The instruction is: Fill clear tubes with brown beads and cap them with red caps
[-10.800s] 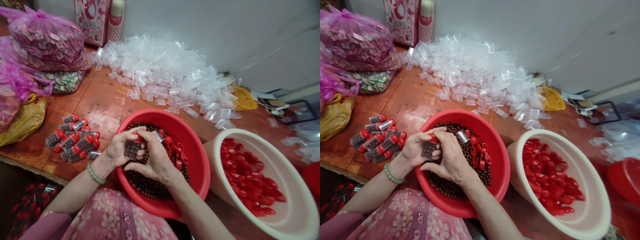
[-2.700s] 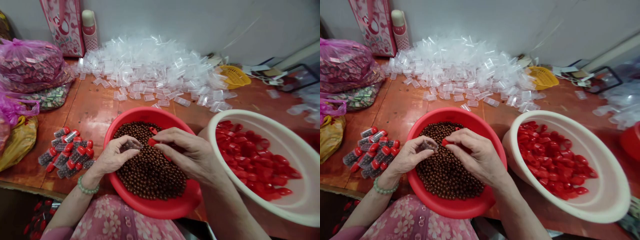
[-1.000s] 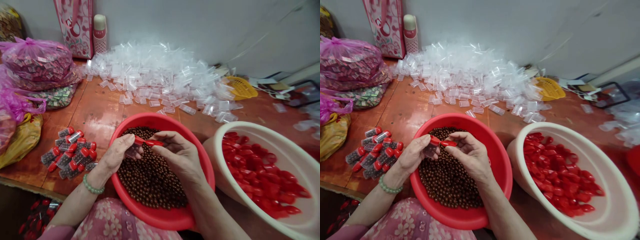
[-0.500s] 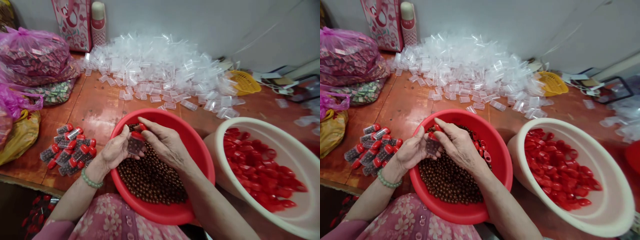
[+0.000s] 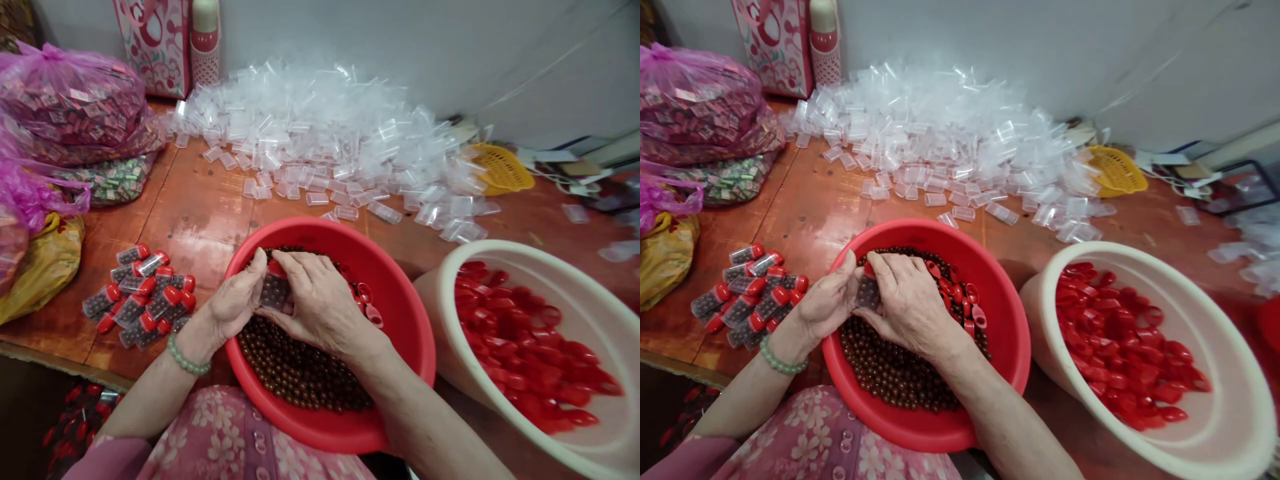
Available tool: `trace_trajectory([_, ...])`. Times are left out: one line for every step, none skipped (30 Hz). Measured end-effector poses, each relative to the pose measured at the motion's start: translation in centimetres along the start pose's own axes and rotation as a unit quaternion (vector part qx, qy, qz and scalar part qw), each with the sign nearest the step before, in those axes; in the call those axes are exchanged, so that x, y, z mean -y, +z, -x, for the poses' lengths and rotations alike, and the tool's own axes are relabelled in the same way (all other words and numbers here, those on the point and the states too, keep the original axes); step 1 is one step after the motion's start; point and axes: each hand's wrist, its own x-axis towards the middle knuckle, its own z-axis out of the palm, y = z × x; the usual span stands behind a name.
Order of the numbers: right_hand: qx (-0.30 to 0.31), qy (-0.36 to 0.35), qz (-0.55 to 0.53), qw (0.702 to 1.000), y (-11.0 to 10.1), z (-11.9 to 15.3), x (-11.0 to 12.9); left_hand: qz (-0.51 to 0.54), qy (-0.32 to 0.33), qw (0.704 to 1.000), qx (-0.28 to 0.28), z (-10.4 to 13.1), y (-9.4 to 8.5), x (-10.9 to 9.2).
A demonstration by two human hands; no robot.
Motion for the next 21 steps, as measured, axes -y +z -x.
trace_trajectory([-0.012, -0.002, -0.007, 1.000, 0.1, 0.0, 0.0, 0.008, -0.005, 1.000, 0.006, 0.0, 0.0, 0.0])
trace_trajectory([-0.024, -0.004, -0.017, 1.000, 0.3, 0.0, 0.0, 0.016, -0.014, 1.000, 0.018, 0.1, 0.0, 0.1])
trace_trajectory([-0.033, -0.005, -0.028, 0.999, 0.4, 0.0, 0.0, 0.024, -0.025, 0.999, 0.033, 0.1, 0.0, 0.1])
trace_trajectory([-0.040, -0.007, -0.037, 0.998, 0.5, 0.1, 0.1, 0.028, -0.034, 0.998, 0.048, 0.1, -0.1, 0.1])
trace_trajectory([-0.048, -0.009, -0.044, 0.998, 0.5, 0.0, 0.1, 0.031, -0.039, 0.997, 0.061, 0.2, -0.1, 0.1])
trace_trajectory([-0.055, -0.012, -0.048, 0.997, 0.5, 0.0, 0.1, 0.033, -0.041, 0.996, 0.070, 0.2, -0.1, 0.1])
trace_trajectory([-0.061, -0.014, -0.048, 0.997, 0.5, 0.0, 0.2, 0.035, -0.040, 0.996, 0.075, 0.2, -0.1, 0.1])
trace_trajectory([-0.064, -0.017, -0.046, 0.997, 0.5, 0.0, 0.2, 0.038, -0.039, 0.996, 0.077, 0.2, -0.1, 0.1])
trace_trajectory([-0.065, -0.019, -0.045, 0.997, 0.5, 0.0, 0.2, 0.041, -0.037, 0.996, 0.076, 0.3, -0.1, 0.1])
trace_trajectory([-0.065, -0.020, -0.045, 0.997, 0.5, 0.0, 0.3, 0.043, -0.037, 0.996, 0.074, 0.3, -0.1, 0.2])
trace_trajectory([-0.064, -0.022, -0.044, 0.997, 0.5, -0.1, 0.3, 0.044, -0.038, 0.996, 0.072, 0.2, -0.1, 0.2])
trace_trajectory([-0.063, -0.024, -0.045, 0.997, 0.5, -0.1, 0.2, 0.045, -0.039, 0.996, 0.067, 0.2, -0.2, 0.3])
trace_trajectory([-0.064, -0.029, -0.046, 0.996, 0.6, 0.0, 0.2, 0.048, -0.039, 0.996, 0.059, 0.1, -0.2, 0.4])
trace_trajectory([-0.065, -0.035, -0.049, 0.996, 0.6, 0.0, 0.2, 0.052, -0.039, 0.997, 0.047, -0.1, -0.2, 0.6])
trace_trajectory([-0.063, -0.041, -0.052, 0.996, 0.7, 0.0, 0.1, 0.057, -0.038, 0.997, 0.031, -0.2, -0.2, 0.7])
trace_trajectory([-0.058, -0.043, -0.058, 0.996, 0.7, 0.1, 0.1, 0.066, -0.038, 0.997, 0.011, -0.4, -0.2, 0.9])
trace_trajectory([-0.055, -0.043, -0.064, 0.996, 0.8, 0.2, 0.1, 0.076, -0.042, 0.996, -0.011, -0.6, -0.1, 1.0])
trace_trajectory([-0.054, -0.041, -0.069, 0.995, 0.9, 0.3, 0.1, 0.086, -0.048, 0.994, -0.037, -0.7, 0.1, 1.2])
trace_trajectory([-0.053, -0.038, -0.071, 0.995, 0.9, 0.4, 0.1, 0.094, -0.059, 0.992, -0.065, -0.8, 0.3, 1.3])
trace_trajectory([-0.053, -0.035, -0.069, 0.996, 1.0, 0.6, 0.1, 0.101, -0.071, 0.988, -0.091, -0.8, 0.6, 1.4])
trace_trajectory([-0.054, -0.033, -0.063, 0.996, 0.9, 0.7, 0.1, 0.104, -0.085, 0.985, -0.111, -0.7, 1.0, 1.6])
